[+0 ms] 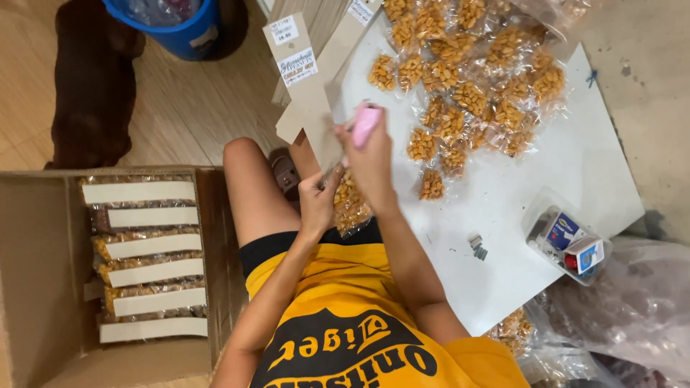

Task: Stapling cardboard labels onto small plastic bags of snacks and packing them into a cardboard box.

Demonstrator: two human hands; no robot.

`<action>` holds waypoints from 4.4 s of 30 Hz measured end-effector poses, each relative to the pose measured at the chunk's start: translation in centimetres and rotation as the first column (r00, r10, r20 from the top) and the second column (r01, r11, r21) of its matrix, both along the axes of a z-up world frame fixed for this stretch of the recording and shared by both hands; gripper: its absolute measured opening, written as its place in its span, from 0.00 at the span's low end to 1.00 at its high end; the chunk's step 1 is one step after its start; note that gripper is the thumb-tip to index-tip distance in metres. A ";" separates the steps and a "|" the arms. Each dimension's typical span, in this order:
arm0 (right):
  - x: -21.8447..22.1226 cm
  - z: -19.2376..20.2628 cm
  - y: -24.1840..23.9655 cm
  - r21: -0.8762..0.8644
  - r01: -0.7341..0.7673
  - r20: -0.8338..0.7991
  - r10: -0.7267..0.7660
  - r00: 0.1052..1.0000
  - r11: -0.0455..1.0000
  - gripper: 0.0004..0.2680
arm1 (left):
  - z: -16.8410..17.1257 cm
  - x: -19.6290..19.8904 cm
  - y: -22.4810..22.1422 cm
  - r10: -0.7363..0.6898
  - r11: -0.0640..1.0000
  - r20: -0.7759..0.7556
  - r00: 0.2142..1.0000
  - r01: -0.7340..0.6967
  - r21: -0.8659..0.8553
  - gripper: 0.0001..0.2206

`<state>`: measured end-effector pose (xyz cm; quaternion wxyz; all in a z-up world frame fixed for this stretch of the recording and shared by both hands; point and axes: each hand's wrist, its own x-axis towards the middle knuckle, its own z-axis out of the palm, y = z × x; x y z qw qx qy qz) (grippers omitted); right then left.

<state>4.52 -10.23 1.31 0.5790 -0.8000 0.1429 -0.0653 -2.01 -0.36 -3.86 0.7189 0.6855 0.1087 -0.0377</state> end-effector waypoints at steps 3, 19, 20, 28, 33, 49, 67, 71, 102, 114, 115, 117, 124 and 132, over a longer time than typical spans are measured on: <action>0.5 -1.5 0.9 -0.063 -0.052 0.039 0.055 0.998 0.997 0.15 | -2.1 0.0 -0.1 -0.016 1.000 0.000 1.000 0.016 0.013 0.19; -3.1 -13.1 -13.0 -0.866 0.020 -0.175 -0.339 0.924 0.500 0.23 | -5.6 4.0 3.6 -0.067 0.998 -0.003 0.998 0.067 0.013 0.08; -3.7 -14.7 -13.4 -0.936 0.155 0.082 -0.231 0.970 0.318 0.15 | -6.1 4.3 4.0 -0.069 0.998 0.001 0.998 0.069 0.002 0.08; -3.5 -9.0 -6.4 -0.779 0.168 0.452 0.356 0.818 0.604 0.08 | -6.6 4.6 3.2 -0.086 0.995 -0.188 0.978 0.076 -0.058 0.27; -3.0 -5.1 -2.9 -0.692 -0.148 0.481 0.604 0.635 0.706 0.21 | -3.0 3.8 3.6 -0.162 0.987 -0.199 0.967 0.163 -0.011 0.38; 5.3 -1.9 0.2 0.040 -0.035 0.093 0.031 0.995 0.999 0.22 | 0.5 2.9 0.8 0.031 0.992 0.158 0.987 -0.050 0.117 0.21; 11.9 -11.5 -2.4 -0.162 0.008 0.074 0.005 0.997 0.987 0.20 | -2.4 3.7 2.5 0.083 0.994 -0.007 0.997 -0.082 0.074 0.18; 16.6 -11.2 -8.2 -0.556 0.333 -0.065 -0.440 0.896 0.761 0.34 | -4.6 3.6 4.2 0.109 0.990 -0.107 0.988 -0.117 -0.073 0.18; -5.1 -2.8 -16.1 0.338 -0.516 -0.145 0.585 0.798 0.787 0.08 | -13.7 4.5 6.0 0.349 0.775 -0.298 0.889 -0.452 -0.442 0.08; 2.3 -3.3 -3.6 -0.373 -0.622 0.103 0.697 0.710 0.689 0.17 | -4.7 4.0 5.0 -0.042 0.984 0.002 0.999 0.042 -0.174 0.14; 3.3 -4.3 -2.4 -0.446 -0.514 0.221 0.647 0.730 0.733 0.15 | -3.2 4.1 4.8 -0.078 0.992 0.067 0.995 0.084 -0.092 0.10; 4.4 -5.2 -0.9 -0.498 -0.397 0.341 0.595 0.728 0.771 0.14 | -0.7 4.0 4.6 -0.116 0.993 0.126 0.985 0.118 -0.005 0.07; 4.5 -0.2 -0.9 -0.130 -0.191 0.289 0.221 0.931 0.973 0.18 | 1.1 3.5 5.0 -0.084 0.991 0.128 0.988 0.069 0.113 0.15; 3.7 0.4 2.1 0.014 -0.303 0.170 0.296 0.940 0.953 0.22 | 4.0 3.5 4.9 -0.208 0.969 0.198 0.958 0.175 0.173 0.19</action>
